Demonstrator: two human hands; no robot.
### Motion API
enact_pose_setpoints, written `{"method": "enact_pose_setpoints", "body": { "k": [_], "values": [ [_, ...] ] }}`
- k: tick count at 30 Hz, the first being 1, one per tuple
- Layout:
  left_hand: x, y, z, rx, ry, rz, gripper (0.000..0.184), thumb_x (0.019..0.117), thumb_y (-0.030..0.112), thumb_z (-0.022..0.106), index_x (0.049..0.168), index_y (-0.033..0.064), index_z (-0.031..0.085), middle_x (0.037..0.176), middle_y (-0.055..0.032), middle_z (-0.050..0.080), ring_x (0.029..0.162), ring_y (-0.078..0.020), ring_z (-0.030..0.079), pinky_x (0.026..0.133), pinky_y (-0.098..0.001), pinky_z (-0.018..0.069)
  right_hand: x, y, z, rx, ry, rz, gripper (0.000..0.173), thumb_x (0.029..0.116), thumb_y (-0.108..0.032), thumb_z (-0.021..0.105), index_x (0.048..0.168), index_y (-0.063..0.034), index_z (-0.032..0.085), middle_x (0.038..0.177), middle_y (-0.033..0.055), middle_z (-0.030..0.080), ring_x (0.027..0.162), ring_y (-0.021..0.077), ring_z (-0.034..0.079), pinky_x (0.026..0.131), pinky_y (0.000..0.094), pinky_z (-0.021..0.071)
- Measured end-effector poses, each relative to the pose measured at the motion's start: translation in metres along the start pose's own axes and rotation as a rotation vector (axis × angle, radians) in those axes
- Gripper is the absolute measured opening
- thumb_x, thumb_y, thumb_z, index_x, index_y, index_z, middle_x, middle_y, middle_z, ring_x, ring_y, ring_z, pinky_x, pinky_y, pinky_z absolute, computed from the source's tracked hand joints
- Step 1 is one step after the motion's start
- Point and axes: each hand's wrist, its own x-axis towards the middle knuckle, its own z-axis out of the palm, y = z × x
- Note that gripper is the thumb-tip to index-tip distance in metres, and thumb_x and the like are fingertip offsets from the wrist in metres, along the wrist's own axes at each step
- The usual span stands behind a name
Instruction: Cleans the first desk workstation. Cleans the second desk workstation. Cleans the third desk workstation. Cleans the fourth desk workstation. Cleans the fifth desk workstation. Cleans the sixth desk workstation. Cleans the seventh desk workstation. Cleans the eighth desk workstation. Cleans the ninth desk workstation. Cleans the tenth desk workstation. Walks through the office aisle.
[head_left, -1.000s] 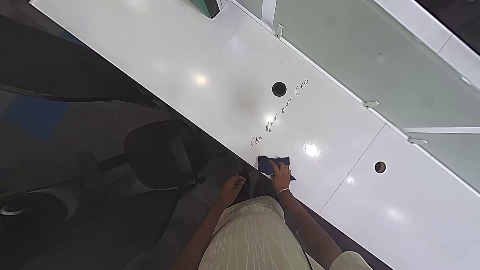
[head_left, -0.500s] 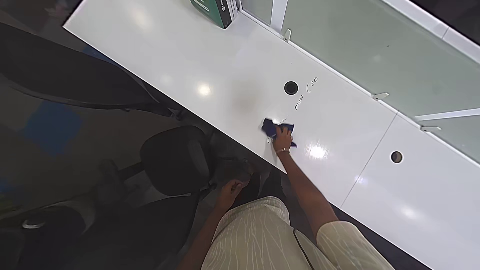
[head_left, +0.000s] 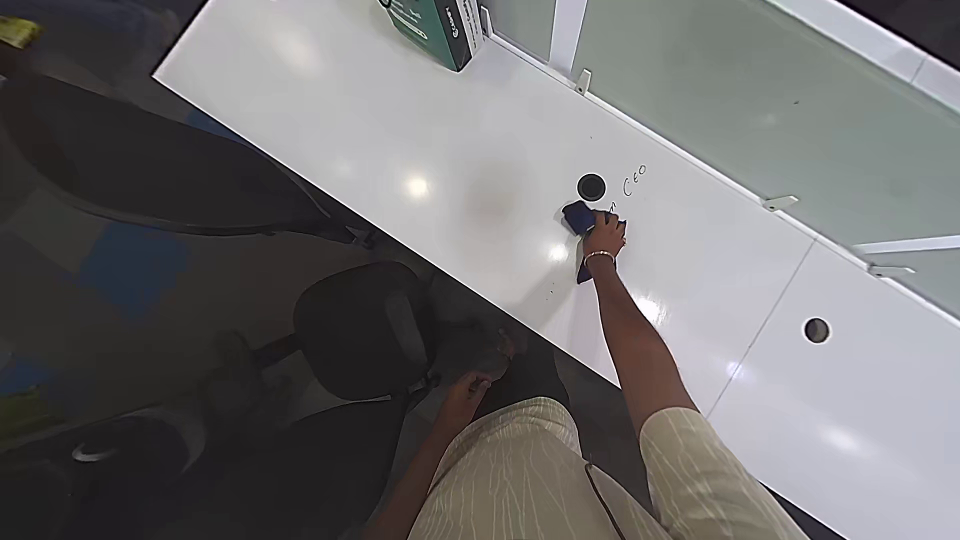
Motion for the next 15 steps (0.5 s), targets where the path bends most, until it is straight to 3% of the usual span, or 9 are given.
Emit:
{"method": "enact_pose_setpoints", "body": {
  "k": [2,5,7,9,11,13,15],
  "values": [
    [-0.001,0.001,-0.004,-0.002,0.037,-0.03,0.028,0.1045,0.029,0.056,0.118,0.0083,0.069,0.113,-0.0083,0.071,0.097,-0.0134,0.069,0.089,-0.0335,0.0572,0.006,-0.013,0.005,0.014,0.004,0.033,0.056,0.0926,-0.022,0.067,0.147,-0.0235,0.054,0.154,0.0225,0.044,0.139,0.0513,0.041,0.098,0.0721,0.0427],
    [0.003,0.015,-0.015,0.006,0.036,-0.061,0.029,0.1048,0.026,0.054,0.12,0.006,0.068,0.116,-0.0108,0.07,0.101,-0.0169,0.068,0.091,-0.0371,0.0565,-0.063,-0.005,0.026,0.055,-0.107,-0.128,0.06,0.0923,-0.034,0.069,0.149,-0.0221,0.053,0.151,0.0281,0.046,0.135,0.0546,0.044,0.099,0.0739,0.0423],
    [0.012,0.028,-0.015,0.0,0.027,-0.048,0.028,0.105,0.025,0.054,0.12,0.0052,0.068,0.115,-0.0111,0.07,0.1,-0.0168,0.068,0.09,-0.0367,0.0566,-0.122,0.013,0.039,-0.008,-0.22,-0.297,0.054,0.093,-0.027,0.064,0.147,-0.0281,0.056,0.147,0.0229,0.052,0.134,0.0487,0.048,0.098,0.0688,0.0447],
    [0.024,0.04,-0.015,0.006,0.016,-0.029,0.028,0.1049,0.025,0.055,0.12,0.006,0.068,0.114,-0.0102,0.07,0.098,-0.0159,0.068,0.089,-0.0356,0.0568,-0.149,0.038,0.049,-0.034,-0.224,-0.44,0.056,0.0909,-0.013,0.062,0.143,-0.0357,0.059,0.14,0.0174,0.06,0.128,0.0446,0.054,0.093,0.0663,0.047],
    [0.039,0.054,-0.014,0.012,0.01,-0.012,0.029,0.1046,0.028,0.055,0.12,0.0076,0.069,0.114,-0.0085,0.07,0.099,-0.0146,0.069,0.089,-0.035,0.0572,-0.121,0.053,0.039,-0.017,-0.211,-0.433,0.056,0.0915,-0.009,0.06,0.141,-0.0343,0.061,0.139,0.019,0.06,0.128,0.047,0.054,0.096,0.07,0.0444],
    [0.05,0.066,-0.01,0.019,-0.003,-0.008,0.028,0.1045,0.029,0.056,0.119,0.0085,0.069,0.114,-0.0075,0.07,0.099,-0.0137,0.069,0.09,-0.0347,0.0572,-0.058,0.058,0.014,0.023,-0.145,-0.272,0.051,0.0928,-0.011,0.061,0.141,-0.0274,0.062,0.144,0.0249,0.055,0.133,0.0516,0.049,0.102,0.0737,0.04],
    [0.058,0.077,-0.006,0.028,-0.02,-0.016,0.028,0.1049,0.029,0.056,0.119,0.0091,0.069,0.115,-0.0065,0.071,0.1,-0.0123,0.069,0.091,-0.0336,0.0571,0.018,0.059,-0.014,0.059,-0.03,-0.105,0.051,0.0945,-0.015,0.062,0.144,-0.0217,0.058,0.149,0.0268,0.048,0.136,0.0537,0.044,0.1,0.0752,0.0392]
  ]
}}
